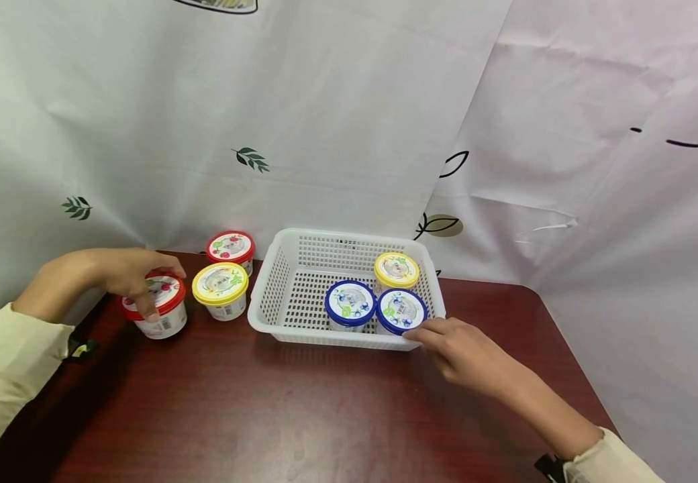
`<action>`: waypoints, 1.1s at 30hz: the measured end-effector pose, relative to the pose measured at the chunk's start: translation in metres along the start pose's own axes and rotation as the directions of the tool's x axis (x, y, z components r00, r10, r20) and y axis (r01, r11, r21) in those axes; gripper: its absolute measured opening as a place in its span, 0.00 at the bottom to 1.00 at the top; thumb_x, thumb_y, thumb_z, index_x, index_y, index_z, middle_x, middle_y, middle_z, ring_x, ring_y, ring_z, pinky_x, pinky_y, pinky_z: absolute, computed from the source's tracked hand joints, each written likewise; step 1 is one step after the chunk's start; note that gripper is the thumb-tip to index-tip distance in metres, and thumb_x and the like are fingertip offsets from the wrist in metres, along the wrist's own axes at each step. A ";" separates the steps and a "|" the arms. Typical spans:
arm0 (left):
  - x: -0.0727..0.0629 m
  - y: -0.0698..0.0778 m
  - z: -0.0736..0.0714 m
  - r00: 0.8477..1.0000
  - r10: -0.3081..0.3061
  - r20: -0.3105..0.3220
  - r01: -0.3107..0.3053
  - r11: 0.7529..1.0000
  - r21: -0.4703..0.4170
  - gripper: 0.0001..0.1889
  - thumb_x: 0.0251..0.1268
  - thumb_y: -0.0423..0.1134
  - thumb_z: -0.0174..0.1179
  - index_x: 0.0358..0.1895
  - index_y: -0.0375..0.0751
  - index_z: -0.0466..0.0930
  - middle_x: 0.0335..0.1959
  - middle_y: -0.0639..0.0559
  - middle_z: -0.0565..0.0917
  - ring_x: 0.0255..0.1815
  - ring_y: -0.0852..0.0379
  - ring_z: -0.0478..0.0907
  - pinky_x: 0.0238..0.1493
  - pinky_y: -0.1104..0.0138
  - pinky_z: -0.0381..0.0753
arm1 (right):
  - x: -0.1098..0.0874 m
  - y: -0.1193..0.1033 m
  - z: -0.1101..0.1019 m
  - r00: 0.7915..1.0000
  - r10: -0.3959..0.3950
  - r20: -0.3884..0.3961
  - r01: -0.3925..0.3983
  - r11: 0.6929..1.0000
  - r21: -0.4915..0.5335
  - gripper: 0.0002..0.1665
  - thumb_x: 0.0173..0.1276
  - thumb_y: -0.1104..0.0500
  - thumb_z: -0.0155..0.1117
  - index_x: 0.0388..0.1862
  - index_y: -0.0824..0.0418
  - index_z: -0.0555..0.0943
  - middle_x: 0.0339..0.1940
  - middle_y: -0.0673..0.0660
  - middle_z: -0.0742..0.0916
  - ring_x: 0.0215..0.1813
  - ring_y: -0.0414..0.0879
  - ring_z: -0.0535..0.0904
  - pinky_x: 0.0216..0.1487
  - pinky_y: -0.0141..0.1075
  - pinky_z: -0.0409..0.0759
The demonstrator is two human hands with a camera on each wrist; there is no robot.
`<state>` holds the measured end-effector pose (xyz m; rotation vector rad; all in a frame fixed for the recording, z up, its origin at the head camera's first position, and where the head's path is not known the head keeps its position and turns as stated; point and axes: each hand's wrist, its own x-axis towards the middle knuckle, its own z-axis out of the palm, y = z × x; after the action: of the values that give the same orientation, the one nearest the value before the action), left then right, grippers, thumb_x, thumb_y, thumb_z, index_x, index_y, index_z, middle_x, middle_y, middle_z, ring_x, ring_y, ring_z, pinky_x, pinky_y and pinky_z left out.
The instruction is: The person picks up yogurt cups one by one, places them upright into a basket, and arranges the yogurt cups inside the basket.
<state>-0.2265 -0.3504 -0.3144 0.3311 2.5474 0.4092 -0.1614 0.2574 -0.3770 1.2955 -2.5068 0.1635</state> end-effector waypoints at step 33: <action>-0.037 0.044 -0.030 0.998 0.048 -0.041 -0.049 0.999 -0.016 0.47 0.52 0.37 0.88 0.77 0.43 0.75 0.65 0.38 0.82 0.64 0.37 0.79 0.51 0.49 0.91 | -0.001 -0.002 -0.002 1.000 0.011 0.009 -0.011 1.000 0.023 0.28 0.66 0.73 0.76 0.62 0.53 0.91 0.52 0.48 0.95 0.51 0.45 0.92 0.52 0.45 0.90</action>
<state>-0.2059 -0.3276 -0.2575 0.3822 2.5783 0.4599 -0.1591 0.2577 -0.3755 1.2940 -2.5275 0.1896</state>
